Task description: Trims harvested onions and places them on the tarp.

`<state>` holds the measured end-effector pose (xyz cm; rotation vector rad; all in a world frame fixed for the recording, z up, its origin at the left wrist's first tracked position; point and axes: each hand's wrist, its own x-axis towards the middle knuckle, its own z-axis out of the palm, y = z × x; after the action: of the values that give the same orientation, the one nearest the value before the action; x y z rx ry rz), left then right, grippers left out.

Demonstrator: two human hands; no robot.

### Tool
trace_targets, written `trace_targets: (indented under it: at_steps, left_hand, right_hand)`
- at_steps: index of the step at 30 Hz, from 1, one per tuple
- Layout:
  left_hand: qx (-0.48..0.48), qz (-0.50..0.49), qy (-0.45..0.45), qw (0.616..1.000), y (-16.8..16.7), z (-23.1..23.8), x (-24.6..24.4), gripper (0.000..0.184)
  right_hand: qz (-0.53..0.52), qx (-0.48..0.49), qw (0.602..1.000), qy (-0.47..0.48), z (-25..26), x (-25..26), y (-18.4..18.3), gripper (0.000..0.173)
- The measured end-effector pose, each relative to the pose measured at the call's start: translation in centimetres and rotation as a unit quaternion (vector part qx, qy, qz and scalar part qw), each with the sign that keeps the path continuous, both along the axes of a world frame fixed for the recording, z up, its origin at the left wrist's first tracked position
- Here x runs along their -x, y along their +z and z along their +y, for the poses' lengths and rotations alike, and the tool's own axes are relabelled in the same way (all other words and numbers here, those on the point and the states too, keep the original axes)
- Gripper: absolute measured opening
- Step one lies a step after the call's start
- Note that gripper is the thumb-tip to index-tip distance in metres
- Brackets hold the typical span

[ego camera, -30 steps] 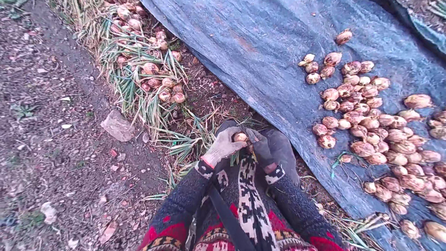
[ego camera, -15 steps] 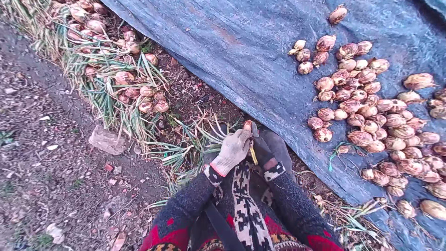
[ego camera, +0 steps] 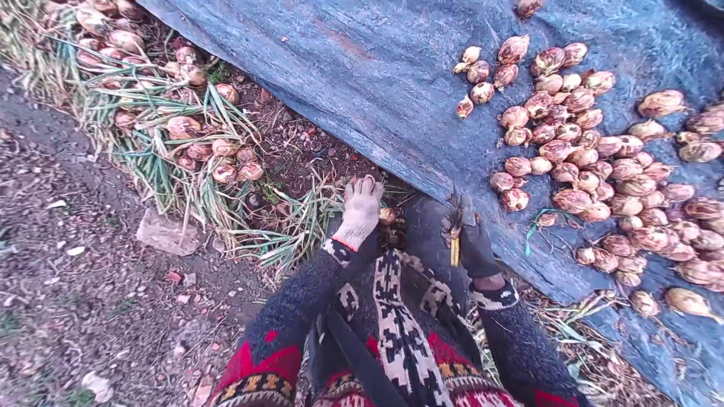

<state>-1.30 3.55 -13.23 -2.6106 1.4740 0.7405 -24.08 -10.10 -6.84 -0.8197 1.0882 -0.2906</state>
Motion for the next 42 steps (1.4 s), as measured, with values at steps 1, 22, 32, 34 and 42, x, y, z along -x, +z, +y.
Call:
trace_targets:
  at_steps: [1,22,32,34,42]
  left_hand:
    - [-0.016,0.069,-0.049,0.996,-0.9,-0.3,2.0,0.048]
    - [0.17,0.567,0.233,0.772,15.8,6.5,3.0,0.07]
    - [0.14,0.246,0.162,0.945,13.0,11.1,2.0,0.07]
    - [0.147,0.203,0.326,0.911,9.6,12.6,0.2,0.075]
    - [0.193,0.251,0.303,0.899,12.1,12.0,1.0,0.035]
  right_hand:
    - [0.025,0.016,0.999,0.014,1.2,0.5,0.0,0.054]
    - [0.01,0.415,0.886,0.205,7.7,0.0,3.4,0.057]
    - [-0.166,0.143,0.965,0.147,12.9,-1.5,5.1,0.036]
    - [-0.204,0.166,0.953,0.151,13.3,-0.7,6.5,0.035]
    - [-0.049,-0.056,0.953,0.294,12.8,-5.4,0.4,0.075]
